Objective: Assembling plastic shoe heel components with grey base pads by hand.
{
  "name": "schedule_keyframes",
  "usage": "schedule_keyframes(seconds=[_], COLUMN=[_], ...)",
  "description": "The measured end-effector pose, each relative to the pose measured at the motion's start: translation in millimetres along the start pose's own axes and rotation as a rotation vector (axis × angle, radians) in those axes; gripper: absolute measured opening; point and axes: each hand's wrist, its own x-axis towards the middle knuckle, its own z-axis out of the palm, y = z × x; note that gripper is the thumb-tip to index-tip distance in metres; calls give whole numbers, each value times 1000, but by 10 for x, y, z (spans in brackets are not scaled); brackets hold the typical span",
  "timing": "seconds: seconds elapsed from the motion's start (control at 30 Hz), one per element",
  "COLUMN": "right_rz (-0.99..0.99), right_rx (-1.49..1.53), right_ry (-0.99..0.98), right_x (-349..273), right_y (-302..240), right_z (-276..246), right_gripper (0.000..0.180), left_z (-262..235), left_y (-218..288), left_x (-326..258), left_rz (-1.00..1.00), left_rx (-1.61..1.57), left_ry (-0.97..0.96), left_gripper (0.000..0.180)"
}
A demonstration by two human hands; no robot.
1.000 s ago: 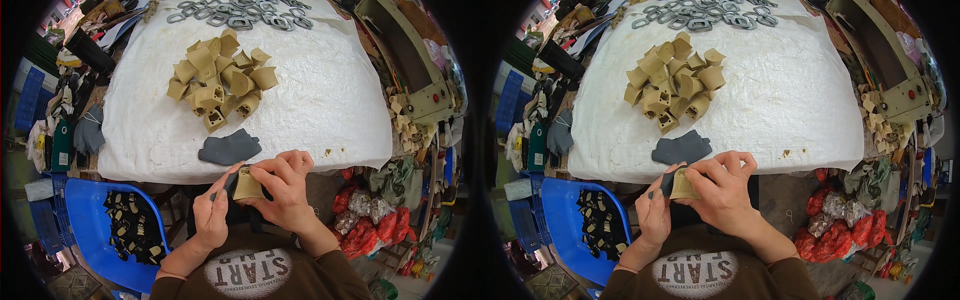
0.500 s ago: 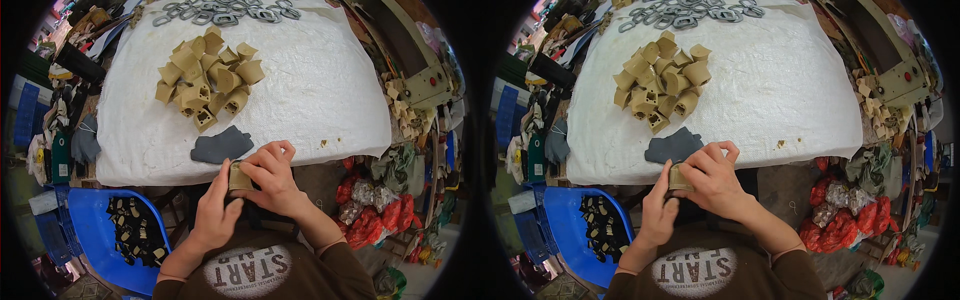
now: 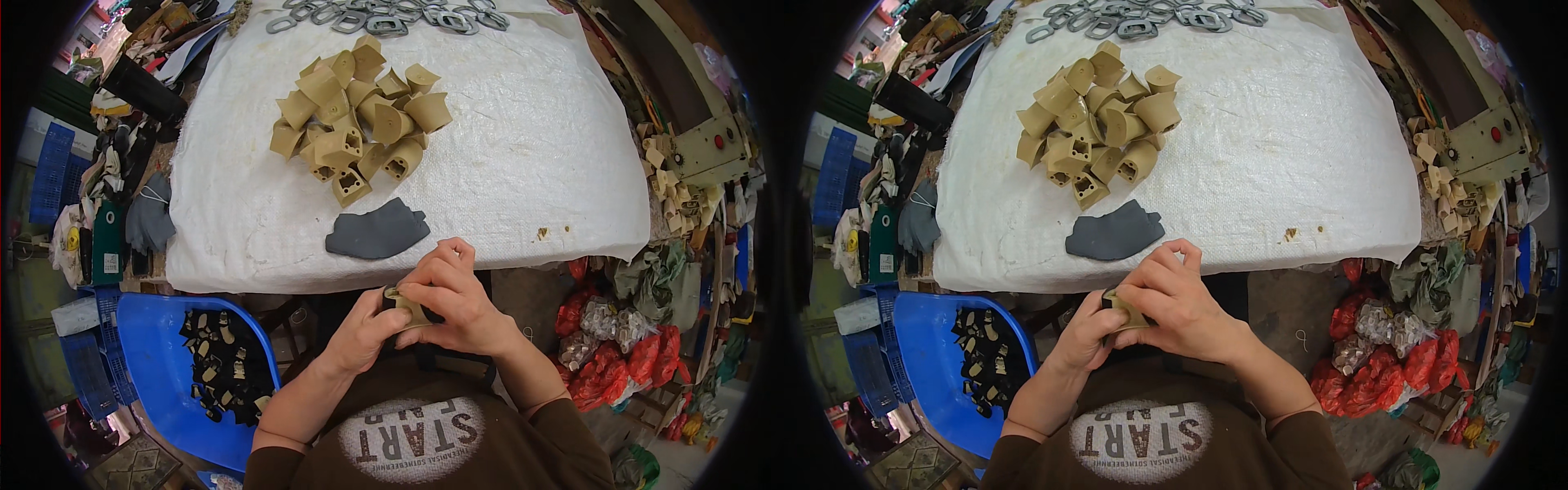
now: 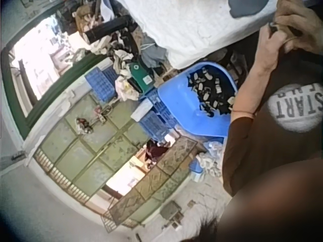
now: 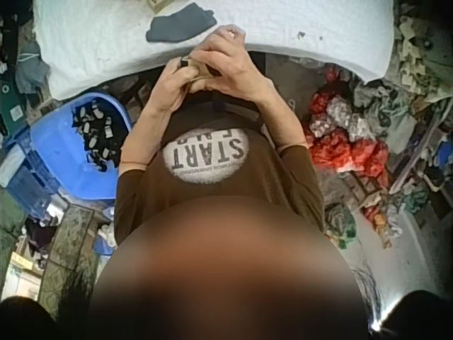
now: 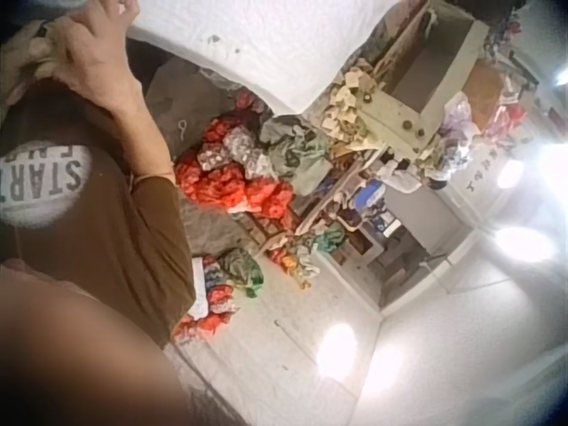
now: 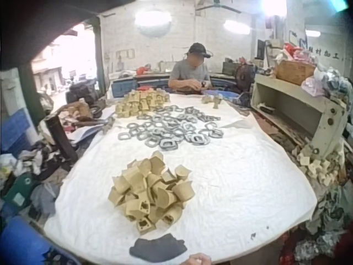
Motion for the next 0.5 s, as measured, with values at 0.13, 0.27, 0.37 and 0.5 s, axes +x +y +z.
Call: schedule_keyframes(seconds=[0.13, 0.27, 0.37, 0.5], right_rz=[26, 104, 87, 67], right_rx=[42, -8, 6, 42], right_ry=[52, 108, 115, 92], right_x=[-17, -34, -16, -32], right_y=[63, 99, 98, 63], right_z=[-7, -57, -72, -44], right_gripper=[56, 56, 56, 57], left_z=[76, 120, 72, 78], left_y=[-46, -131, -120, -63], left_x=[0, -19, -95, -63], left_rz=[134, 658, 776, 964], left_rx=[15, 199, 618, 850], left_ry=[138, 403, 354, 408], left_gripper=[40, 38, 24, 15])
